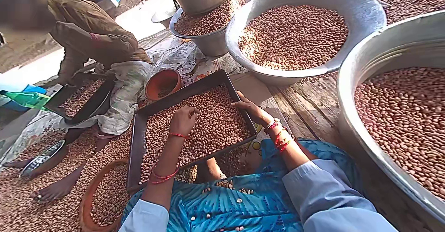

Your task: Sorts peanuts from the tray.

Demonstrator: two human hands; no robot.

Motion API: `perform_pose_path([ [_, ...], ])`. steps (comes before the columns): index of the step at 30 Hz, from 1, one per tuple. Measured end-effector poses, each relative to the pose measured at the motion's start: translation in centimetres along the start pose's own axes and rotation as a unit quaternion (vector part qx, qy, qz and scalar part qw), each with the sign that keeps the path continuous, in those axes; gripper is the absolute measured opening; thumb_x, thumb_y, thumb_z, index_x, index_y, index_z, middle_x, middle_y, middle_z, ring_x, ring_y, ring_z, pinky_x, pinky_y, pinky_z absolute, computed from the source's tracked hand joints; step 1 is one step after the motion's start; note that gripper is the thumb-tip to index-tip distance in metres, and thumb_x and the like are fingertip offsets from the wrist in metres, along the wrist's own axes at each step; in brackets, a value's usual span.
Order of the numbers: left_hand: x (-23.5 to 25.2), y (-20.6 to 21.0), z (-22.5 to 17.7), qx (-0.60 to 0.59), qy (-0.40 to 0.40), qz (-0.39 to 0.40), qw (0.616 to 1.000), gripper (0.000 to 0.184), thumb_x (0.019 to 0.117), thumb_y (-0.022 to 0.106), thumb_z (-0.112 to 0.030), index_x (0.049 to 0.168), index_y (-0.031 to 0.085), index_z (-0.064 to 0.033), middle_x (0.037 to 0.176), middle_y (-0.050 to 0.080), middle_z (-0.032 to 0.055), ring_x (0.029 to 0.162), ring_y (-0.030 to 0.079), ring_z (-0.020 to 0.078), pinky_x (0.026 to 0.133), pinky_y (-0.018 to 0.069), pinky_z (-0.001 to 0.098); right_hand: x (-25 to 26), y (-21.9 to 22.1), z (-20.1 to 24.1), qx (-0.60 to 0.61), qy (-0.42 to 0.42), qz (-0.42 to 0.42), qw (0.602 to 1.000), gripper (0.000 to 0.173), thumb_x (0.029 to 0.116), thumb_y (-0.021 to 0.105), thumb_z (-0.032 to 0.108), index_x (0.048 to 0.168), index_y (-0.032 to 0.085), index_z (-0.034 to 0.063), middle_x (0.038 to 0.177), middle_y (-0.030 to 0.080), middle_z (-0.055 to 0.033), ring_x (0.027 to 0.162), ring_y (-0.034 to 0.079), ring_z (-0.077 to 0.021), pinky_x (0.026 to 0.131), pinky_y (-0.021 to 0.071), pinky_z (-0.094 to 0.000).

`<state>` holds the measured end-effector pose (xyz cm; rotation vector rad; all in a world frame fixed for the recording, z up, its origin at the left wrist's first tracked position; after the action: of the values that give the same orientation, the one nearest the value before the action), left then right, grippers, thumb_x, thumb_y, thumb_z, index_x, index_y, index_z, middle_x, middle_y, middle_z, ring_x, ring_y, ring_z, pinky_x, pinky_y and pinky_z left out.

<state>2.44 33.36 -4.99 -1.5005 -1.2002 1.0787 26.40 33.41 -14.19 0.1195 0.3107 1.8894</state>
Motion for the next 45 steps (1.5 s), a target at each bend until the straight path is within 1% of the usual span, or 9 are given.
perform_pose_path([
  [5, 1.6, 1.7, 0.8, -0.061, -0.02, 0.042, 0.997, 0.023, 0.1004, 0.067, -0.018, 0.114, 0.075, -0.0028, 0.114, 0.074, 0.0185, 0.109, 0.07, 0.0313, 0.102, 0.0493, 0.0521, 0.2, -0.2, -0.1, 0.009, -0.007, 0.019, 1.0, 0.065, 0.0979, 0.057, 0.025, 0.157, 0.03, 0.0205, 0.127, 0.06, -0.0054, 0.097, 0.063, -0.0067, 0.081, 0.0544, -0.0256],
  [9, 0.9, 1.6, 2.4, -0.384, 0.014, 0.001, 0.923, 0.026, 0.0964, 0.04, 0.0, 0.115, 0.058, 0.005, 0.093, 0.065, 0.0055, 0.071, 0.067, 0.007, 0.068, 0.0583, 0.0224, 0.3, -0.3, 0.0, 0.003, -0.01, 0.021, 1.0, 0.065, 0.0982, 0.056, 0.024, 0.157, 0.029, 0.0197, 0.129, 0.059, -0.0061, 0.098, 0.063, -0.0064, 0.082, 0.054, -0.0251],
  [13, -0.6, 2.1, -0.7, -0.438, 0.067, 0.06, 0.894, 0.024, 0.0924, 0.046, 0.001, 0.106, 0.065, -0.0015, 0.075, 0.06, -0.009, 0.053, 0.045, -0.005, 0.05, 0.0373, 0.0119, 0.2, -0.2, 0.1, 0.001, 0.001, 0.018, 1.0, 0.066, 0.0985, 0.056, 0.025, 0.158, 0.028, 0.021, 0.127, 0.06, -0.0053, 0.096, 0.063, -0.0061, 0.081, 0.0541, -0.0249],
  [22, -2.6, 2.4, -7.2, -0.102, 0.122, 0.02, 0.987, 0.018, 0.0947, 0.071, -0.014, 0.109, 0.076, -0.0033, 0.088, 0.07, 0.0129, 0.071, 0.059, 0.0204, 0.073, 0.0502, 0.0388, 0.3, -0.1, 0.0, 0.011, -0.006, 0.02, 1.0, 0.068, 0.0988, 0.057, 0.023, 0.159, 0.026, 0.0188, 0.131, 0.057, -0.007, 0.099, 0.062, -0.0069, 0.083, 0.0531, -0.0256],
  [27, -5.5, -1.3, -1.4, -0.415, 0.281, 0.313, 0.807, 0.024, 0.1031, 0.062, -0.021, 0.118, 0.072, -0.0056, 0.113, 0.075, -0.0028, 0.103, 0.071, 0.0053, 0.094, 0.0583, 0.0243, 0.4, -0.3, -0.1, 0.009, -0.008, 0.025, 1.0, 0.069, 0.0981, 0.058, 0.025, 0.16, 0.026, 0.0195, 0.133, 0.057, -0.0067, 0.102, 0.063, -0.0062, 0.085, 0.0544, -0.0251],
  [32, -3.1, -3.7, 8.5, -0.158, -0.032, 0.034, 0.986, 0.031, 0.1063, 0.05, -0.01, 0.135, 0.061, -0.0025, 0.125, 0.067, 0.0161, 0.101, 0.071, 0.0252, 0.089, 0.0575, 0.0416, 0.4, -0.2, 0.1, 0.014, -0.005, 0.026, 1.0, 0.069, 0.0982, 0.057, 0.024, 0.159, 0.026, 0.0193, 0.131, 0.058, -0.0077, 0.098, 0.064, -0.0073, 0.082, 0.0552, -0.0257],
  [35, -1.9, -1.8, 11.2, 0.057, -0.171, 0.112, 0.977, 0.048, 0.1075, 0.052, -0.013, 0.154, 0.044, -0.0021, 0.15, 0.046, 0.0341, 0.138, 0.047, 0.0519, 0.115, 0.0335, 0.0661, 0.2, 0.0, 0.3, 0.02, 0.0, 0.027, 0.999, 0.07, 0.0985, 0.055, 0.023, 0.16, 0.023, 0.018, 0.132, 0.057, -0.0082, 0.099, 0.063, -0.007, 0.083, 0.0547, -0.0256],
  [40, -2.7, 0.2, 4.1, -0.023, -0.065, 0.198, 0.978, 0.051, 0.1093, 0.051, -0.02, 0.157, 0.04, -0.0065, 0.152, 0.047, 0.0272, 0.136, 0.052, 0.0434, 0.113, 0.0405, 0.0575, 0.1, 0.1, 0.4, 0.016, 0.002, 0.018, 1.0, 0.069, 0.0985, 0.055, 0.023, 0.16, 0.025, 0.0177, 0.134, 0.056, -0.0093, 0.1, 0.063, -0.0076, 0.082, 0.0547, -0.0262],
  [45, 0.1, -2.1, -1.0, -0.092, 0.029, 0.006, 0.995, 0.029, 0.1029, 0.062, -0.011, 0.13, 0.066, -0.0038, 0.124, 0.069, 0.0186, 0.103, 0.07, 0.0306, 0.093, 0.0553, 0.048, 0.1, 0.1, 0.4, 0.014, 0.004, 0.018, 1.0, 0.068, 0.0993, 0.056, 0.023, 0.16, 0.025, 0.0184, 0.134, 0.056, -0.0089, 0.101, 0.063, -0.0079, 0.084, 0.0544, -0.026],
])
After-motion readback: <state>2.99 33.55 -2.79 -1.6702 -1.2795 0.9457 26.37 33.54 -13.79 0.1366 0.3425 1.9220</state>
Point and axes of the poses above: each hand's wrist, its own x-axis towards the middle knuckle, its own y-axis out of the palm, z = x × y, the point moved 3 cm from there along x, towards the middle knuckle
